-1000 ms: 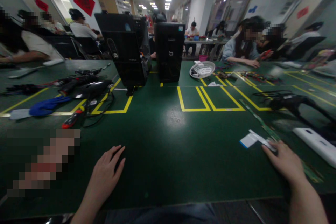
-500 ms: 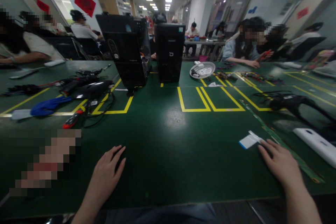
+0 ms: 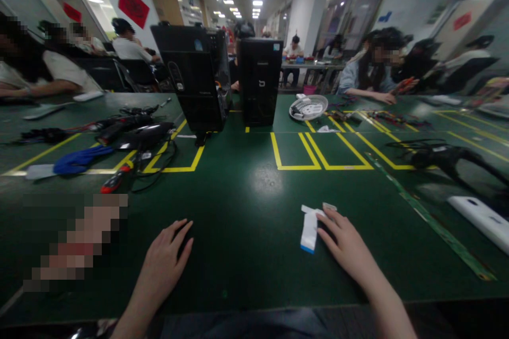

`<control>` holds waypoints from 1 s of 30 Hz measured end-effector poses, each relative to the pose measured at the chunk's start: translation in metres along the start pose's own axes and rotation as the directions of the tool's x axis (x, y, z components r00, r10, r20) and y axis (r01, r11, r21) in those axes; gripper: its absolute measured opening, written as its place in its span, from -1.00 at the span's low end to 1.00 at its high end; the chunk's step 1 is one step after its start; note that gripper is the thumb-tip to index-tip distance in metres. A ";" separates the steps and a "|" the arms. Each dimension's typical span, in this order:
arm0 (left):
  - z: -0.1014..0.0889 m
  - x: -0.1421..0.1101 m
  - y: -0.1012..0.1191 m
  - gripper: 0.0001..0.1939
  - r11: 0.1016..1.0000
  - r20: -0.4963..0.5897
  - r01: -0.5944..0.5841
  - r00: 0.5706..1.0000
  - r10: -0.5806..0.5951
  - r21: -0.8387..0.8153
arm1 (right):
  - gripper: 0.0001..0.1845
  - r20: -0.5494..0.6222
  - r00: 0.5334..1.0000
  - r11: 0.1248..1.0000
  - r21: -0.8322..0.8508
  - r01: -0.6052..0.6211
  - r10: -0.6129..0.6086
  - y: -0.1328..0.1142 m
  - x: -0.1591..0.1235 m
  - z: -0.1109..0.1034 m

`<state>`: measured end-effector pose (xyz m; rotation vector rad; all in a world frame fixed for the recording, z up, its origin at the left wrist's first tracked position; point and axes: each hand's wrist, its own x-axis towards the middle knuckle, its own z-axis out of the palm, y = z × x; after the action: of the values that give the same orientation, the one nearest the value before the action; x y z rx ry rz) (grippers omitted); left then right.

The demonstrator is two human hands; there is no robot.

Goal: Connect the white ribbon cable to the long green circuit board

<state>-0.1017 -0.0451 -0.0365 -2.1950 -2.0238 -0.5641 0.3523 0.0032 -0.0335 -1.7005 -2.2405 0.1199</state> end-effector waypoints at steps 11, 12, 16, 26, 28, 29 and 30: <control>0.002 0.000 -0.001 -0.54 1.000 -0.021 -0.017 1.000 0.017 0.003 | -0.46 0.286 0.895 0.936 0.192 0.296 -0.342 -0.168 0.015 0.016; 0.002 0.000 -0.001 -0.54 1.000 -0.020 -0.018 1.000 0.018 0.004 | -0.45 0.298 0.880 0.925 0.215 0.314 -0.369 -0.177 0.015 0.017; 0.002 0.001 -0.001 -0.53 1.000 -0.020 -0.019 1.000 0.019 0.004 | -0.39 0.328 0.850 0.906 0.246 0.345 -0.413 -0.197 0.013 0.024; 0.005 -0.001 -0.004 -0.51 1.000 0.001 -0.020 1.000 0.020 0.023 | -0.40 0.262 0.875 0.906 0.240 0.349 -0.406 -0.173 0.015 0.012; 0.005 -0.001 -0.004 -0.50 0.999 0.013 -0.026 1.000 0.025 0.034 | -0.42 0.189 0.939 0.952 0.161 0.259 -0.287 -0.138 0.022 0.005; 0.005 -0.001 -0.004 -0.50 0.999 0.016 -0.027 1.000 0.027 0.036 | -0.42 0.144 0.968 0.976 0.103 0.193 -0.206 -0.115 0.027 0.001; 0.005 -0.001 -0.004 -0.50 0.999 0.014 -0.027 1.000 0.027 0.038 | -0.41 0.093 0.988 0.992 0.041 0.118 -0.121 -0.090 0.031 -0.003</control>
<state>-0.1043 -0.0436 -0.0421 -2.2068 -1.9911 -0.5055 0.2628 0.0063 -0.0014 -1.5692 -2.3887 0.2153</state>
